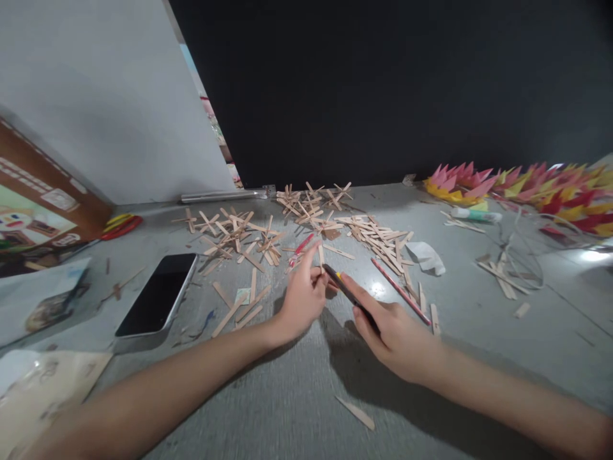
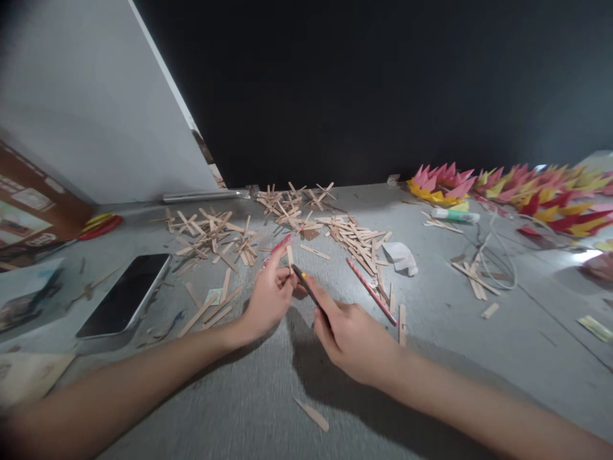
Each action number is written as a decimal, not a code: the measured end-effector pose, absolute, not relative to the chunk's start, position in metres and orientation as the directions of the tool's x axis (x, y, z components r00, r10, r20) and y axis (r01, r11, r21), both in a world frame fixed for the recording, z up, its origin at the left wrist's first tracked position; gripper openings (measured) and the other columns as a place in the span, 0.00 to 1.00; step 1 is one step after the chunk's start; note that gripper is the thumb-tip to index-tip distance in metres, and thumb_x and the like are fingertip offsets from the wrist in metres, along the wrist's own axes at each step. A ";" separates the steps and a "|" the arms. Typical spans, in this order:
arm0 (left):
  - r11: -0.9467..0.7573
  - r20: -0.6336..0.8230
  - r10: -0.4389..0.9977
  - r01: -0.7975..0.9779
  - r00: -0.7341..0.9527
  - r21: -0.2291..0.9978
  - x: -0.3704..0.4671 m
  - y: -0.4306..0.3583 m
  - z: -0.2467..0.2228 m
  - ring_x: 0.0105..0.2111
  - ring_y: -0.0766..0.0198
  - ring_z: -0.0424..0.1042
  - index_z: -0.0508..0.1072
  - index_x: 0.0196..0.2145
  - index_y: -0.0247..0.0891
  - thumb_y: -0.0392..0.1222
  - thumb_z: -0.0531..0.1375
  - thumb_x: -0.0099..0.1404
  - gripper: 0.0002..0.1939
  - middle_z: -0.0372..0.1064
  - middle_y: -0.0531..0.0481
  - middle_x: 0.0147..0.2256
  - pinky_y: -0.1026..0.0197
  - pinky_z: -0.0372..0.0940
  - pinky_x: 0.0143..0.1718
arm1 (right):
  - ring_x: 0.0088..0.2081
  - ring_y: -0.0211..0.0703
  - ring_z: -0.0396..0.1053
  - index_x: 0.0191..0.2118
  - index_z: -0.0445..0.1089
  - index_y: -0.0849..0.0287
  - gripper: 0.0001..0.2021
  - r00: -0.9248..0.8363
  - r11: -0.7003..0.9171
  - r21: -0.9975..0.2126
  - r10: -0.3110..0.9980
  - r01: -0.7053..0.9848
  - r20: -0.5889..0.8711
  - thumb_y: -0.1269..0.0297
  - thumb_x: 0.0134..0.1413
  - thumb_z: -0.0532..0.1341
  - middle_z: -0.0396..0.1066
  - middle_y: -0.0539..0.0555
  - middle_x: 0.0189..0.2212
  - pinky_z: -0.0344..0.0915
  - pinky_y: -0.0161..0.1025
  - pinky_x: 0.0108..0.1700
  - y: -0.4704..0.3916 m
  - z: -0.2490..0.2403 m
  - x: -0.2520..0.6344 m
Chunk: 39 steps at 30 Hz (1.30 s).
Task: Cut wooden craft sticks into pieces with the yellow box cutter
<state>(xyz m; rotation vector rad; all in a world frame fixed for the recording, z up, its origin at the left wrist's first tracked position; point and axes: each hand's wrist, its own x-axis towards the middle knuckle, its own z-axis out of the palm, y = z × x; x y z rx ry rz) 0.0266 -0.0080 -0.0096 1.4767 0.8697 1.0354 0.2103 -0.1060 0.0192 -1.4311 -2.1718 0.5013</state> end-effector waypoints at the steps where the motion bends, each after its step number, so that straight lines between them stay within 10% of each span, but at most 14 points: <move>1: -0.158 0.144 0.923 0.011 0.356 0.987 0.027 -0.007 -0.011 0.30 0.62 0.79 0.60 0.70 0.41 0.38 0.58 0.74 0.29 0.75 0.54 0.29 0.59 0.74 0.37 | 0.27 0.47 0.78 0.79 0.47 0.63 0.33 -0.324 0.375 -0.541 0.926 0.753 0.191 0.63 0.73 0.48 0.82 0.60 0.35 0.70 0.40 0.33 -0.106 0.024 0.211; 19: -0.233 0.188 0.907 0.078 0.377 0.969 0.025 -0.007 -0.010 0.30 0.61 0.79 0.69 0.54 0.41 0.40 0.57 0.76 0.11 0.75 0.52 0.30 0.59 0.73 0.36 | 0.25 0.46 0.77 0.78 0.49 0.63 0.32 -0.323 0.364 -0.526 0.930 0.769 0.173 0.62 0.74 0.49 0.82 0.58 0.32 0.69 0.40 0.32 -0.109 0.027 0.212; 39: -0.043 0.063 0.929 -0.064 0.364 0.997 0.028 0.002 -0.016 0.29 0.62 0.80 0.64 0.63 0.37 0.43 0.61 0.74 0.23 0.77 0.51 0.32 0.58 0.76 0.36 | 0.18 0.44 0.69 0.79 0.46 0.62 0.31 -0.303 0.298 -0.576 0.949 0.761 0.090 0.63 0.76 0.47 0.72 0.48 0.21 0.61 0.38 0.24 -0.127 0.057 0.200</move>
